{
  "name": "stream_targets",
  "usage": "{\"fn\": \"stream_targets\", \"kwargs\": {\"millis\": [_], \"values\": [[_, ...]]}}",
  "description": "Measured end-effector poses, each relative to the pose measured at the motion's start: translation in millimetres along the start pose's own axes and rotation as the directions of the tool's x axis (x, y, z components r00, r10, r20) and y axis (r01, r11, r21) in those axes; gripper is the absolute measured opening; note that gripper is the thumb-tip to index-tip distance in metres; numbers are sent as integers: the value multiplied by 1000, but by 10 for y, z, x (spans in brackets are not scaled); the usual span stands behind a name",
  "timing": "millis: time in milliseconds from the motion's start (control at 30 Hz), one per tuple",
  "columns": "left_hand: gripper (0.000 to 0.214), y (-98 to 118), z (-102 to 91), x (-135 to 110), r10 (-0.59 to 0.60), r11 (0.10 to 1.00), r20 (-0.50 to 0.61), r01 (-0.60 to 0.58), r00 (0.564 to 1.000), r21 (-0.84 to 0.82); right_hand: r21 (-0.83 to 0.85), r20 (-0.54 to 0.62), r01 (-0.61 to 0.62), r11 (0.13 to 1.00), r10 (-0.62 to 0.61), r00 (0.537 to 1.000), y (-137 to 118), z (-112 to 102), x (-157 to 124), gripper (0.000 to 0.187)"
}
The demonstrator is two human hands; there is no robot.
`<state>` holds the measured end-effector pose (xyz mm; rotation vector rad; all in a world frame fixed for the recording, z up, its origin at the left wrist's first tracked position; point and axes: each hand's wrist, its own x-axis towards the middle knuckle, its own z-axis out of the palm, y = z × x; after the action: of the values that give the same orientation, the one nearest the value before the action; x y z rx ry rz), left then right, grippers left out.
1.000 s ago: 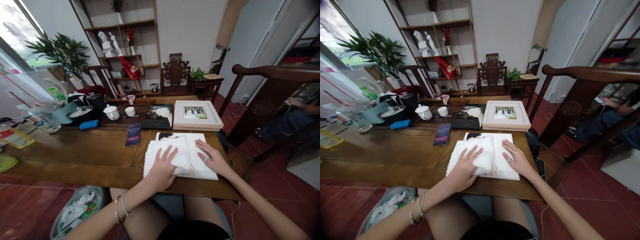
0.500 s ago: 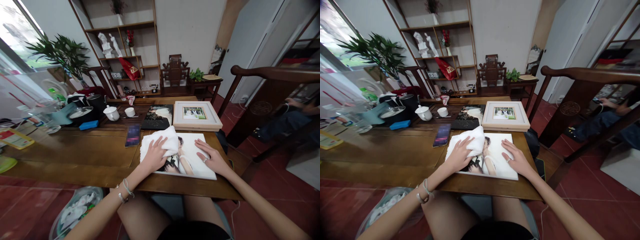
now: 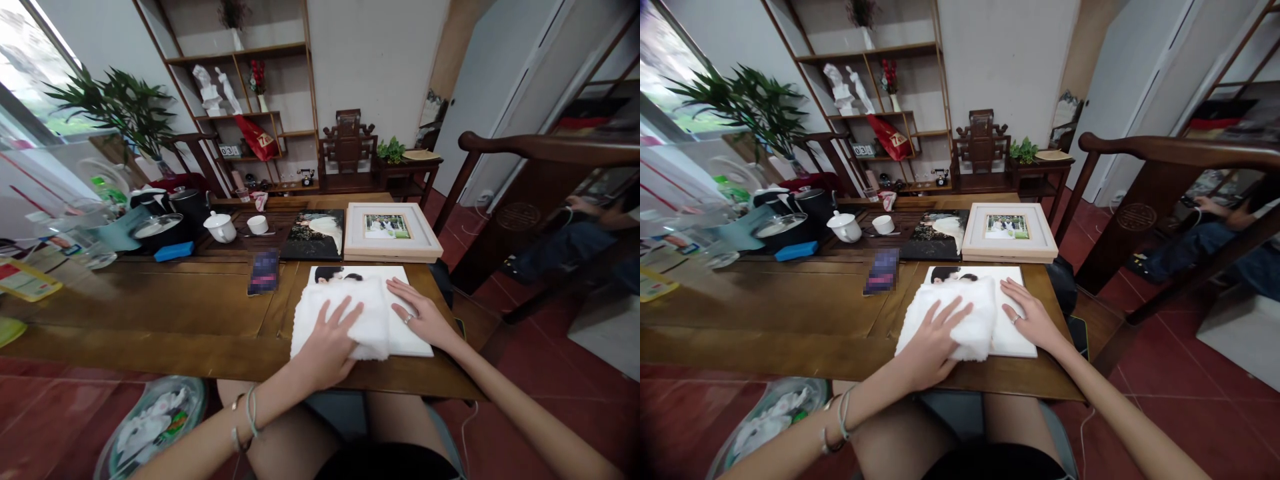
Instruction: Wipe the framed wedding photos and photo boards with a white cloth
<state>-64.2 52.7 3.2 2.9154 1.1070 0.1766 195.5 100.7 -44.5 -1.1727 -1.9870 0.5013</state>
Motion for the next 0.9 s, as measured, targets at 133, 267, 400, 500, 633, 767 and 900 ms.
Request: {"fn": "stream_targets", "kwargs": {"millis": [133,267,400,500,633,767,900], "values": [[41,-81,-28,38,-8,999,0,8,1000,-32,-6,10,9,1000,-9,1000,7,-3,-1,40],[40,-526,-49,211,-144,990,-16,144,989,0,0,10,14,1000,-14,1000,14,-5,0,41],[39,-809,-47,329,-188,981,-53,190,981,38,0,11,11,1000,-11,1000,14,-11,1,42],[39,-714,-41,303,-172,983,-51,175,984,60,-15,4,15,1000,-15,1000,16,-5,-2,41],[32,-289,-66,110,-67,997,29,67,997,25,-45,-4,22,999,-22,1000,20,9,-8,40],[52,17,-104,-91,133,990,37,-131,990,-53,-53,-1,42,998,-42,999,27,9,-10,40],[42,-171,-102,-38,103,992,10,-102,995,-76,-50,0,45,998,-45,999,32,8,-6,40]]}}
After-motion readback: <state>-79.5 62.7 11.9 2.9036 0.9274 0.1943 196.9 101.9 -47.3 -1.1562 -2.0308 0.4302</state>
